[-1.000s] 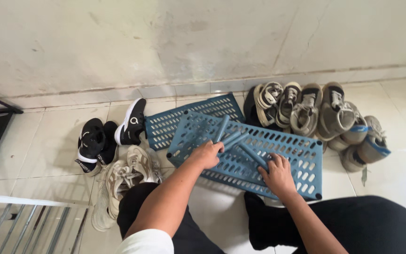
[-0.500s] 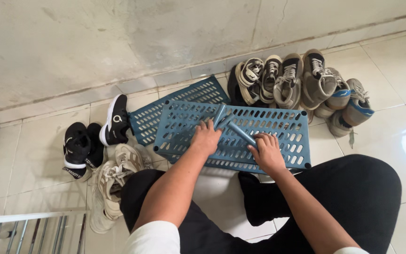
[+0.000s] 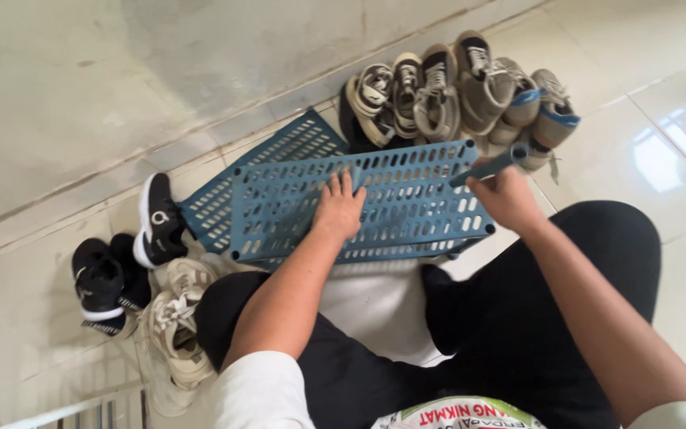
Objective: The person assembles a blue plastic shoe rack by inserting cylindrical connectors into the perforated panels. They align the panels, insert the connectors, and adjust the pieces to form a stable structure.
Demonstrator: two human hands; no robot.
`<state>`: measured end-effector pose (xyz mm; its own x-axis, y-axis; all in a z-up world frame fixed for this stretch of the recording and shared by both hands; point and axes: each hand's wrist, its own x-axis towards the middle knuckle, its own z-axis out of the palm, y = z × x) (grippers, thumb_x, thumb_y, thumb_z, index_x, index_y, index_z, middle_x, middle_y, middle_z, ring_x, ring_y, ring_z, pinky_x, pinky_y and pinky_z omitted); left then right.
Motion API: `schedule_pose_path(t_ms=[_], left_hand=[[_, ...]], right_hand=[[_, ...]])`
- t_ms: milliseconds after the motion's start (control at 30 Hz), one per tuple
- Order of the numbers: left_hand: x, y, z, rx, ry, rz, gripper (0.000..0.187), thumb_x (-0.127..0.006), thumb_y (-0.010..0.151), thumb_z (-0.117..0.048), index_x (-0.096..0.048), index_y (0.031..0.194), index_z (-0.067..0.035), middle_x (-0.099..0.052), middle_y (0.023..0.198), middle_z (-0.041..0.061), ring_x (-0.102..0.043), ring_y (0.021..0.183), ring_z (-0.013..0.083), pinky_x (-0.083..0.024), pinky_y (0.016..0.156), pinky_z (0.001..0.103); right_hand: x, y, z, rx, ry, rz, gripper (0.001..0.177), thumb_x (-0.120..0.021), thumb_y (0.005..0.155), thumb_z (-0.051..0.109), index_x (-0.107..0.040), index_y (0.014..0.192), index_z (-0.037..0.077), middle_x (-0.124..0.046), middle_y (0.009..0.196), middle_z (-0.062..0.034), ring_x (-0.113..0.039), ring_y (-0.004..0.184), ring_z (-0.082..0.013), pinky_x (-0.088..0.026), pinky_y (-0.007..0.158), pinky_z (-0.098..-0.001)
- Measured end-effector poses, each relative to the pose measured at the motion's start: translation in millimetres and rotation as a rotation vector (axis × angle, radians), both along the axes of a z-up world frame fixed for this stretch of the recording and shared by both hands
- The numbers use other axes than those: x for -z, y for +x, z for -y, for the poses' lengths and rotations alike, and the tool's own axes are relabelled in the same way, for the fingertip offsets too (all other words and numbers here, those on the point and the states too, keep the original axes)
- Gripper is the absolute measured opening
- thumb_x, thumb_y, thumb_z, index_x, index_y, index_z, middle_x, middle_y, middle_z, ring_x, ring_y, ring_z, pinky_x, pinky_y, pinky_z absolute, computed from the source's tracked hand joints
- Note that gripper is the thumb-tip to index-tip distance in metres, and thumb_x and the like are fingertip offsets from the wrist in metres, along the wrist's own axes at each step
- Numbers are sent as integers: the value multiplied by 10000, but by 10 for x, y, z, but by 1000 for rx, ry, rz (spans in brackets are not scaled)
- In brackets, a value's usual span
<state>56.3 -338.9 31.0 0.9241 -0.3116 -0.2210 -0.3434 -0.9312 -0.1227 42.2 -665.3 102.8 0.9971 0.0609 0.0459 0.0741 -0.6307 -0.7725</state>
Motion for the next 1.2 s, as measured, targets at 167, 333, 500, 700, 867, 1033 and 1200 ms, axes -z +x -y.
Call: schedule_pose_path(t_ms=[167, 333, 500, 700, 867, 1033, 1200], left_hand=[[29, 51, 51, 53, -2, -32, 785, -547, 957, -75, -208, 1647, -235, -183, 1645, 278, -294, 1427, 572, -379, 1088, 592], [199, 17, 44, 141, 14, 180, 738, -554, 962, -134, -251, 1635, -126, -230, 1627, 289, -280, 1476, 518, -314, 1156, 595], [121, -94, 333, 180, -96, 120, 748, -586, 946, -331, -294, 1584, -71, -207, 1644, 292, -191, 1527, 465, -199, 1213, 597], [-330, -451, 894, 287, -160, -193, 913, -621, 879, -553, -218, 1584, -135, -90, 1637, 301, -70, 1534, 480, -91, 1234, 597], [111, -505, 1062, 399, -128, 78, 735, -574, 966, -324, -247, 1623, -302, -141, 1636, 314, -139, 1483, 567, -177, 1181, 620], [556, -366, 878, 446, -269, 131, 617, -533, 1014, -322, -302, 1586, -322, -243, 1630, 299, -244, 1476, 576, -278, 1190, 617], [431, -333, 970, 455, -81, 168, 623, -561, 999, -310, -363, 1589, -304, -297, 1601, 315, -312, 1423, 590, -352, 1133, 616]], right_hand=[[-161, -65, 298, 96, -167, -127, 349, -743, 911, 282, -706, 1108, -3, -783, 974, -173, -760, 906, -277, -566, 814, -395], [13, -242, 235, 155, -292, -170, 326, -762, 862, 278, -746, 1062, 21, -754, 876, -206, -746, 832, -343, -571, 792, -418], [-62, -390, 203, 163, -168, -152, 272, -714, 867, 221, -700, 1044, 16, -762, 839, -170, -757, 796, -305, -571, 744, -407], [-23, -569, 276, 159, -136, -126, 258, -729, 849, 204, -699, 1044, 37, -733, 813, -144, -730, 768, -282, -558, 732, -395], [27, -559, 361, 116, -168, -118, 271, -746, 821, 213, -713, 1037, 52, -713, 792, -136, -703, 747, -275, -552, 718, -391], [157, -428, 347, 87, -215, -144, 313, -777, 845, 271, -740, 1067, 54, -710, 809, -149, -692, 737, -299, -551, 724, -406], [114, -391, 472, -71, -99, -2, 345, -788, 838, 168, -718, 1148, 34, -735, 1113, -154, -717, 948, -293, -566, 838, -384]])
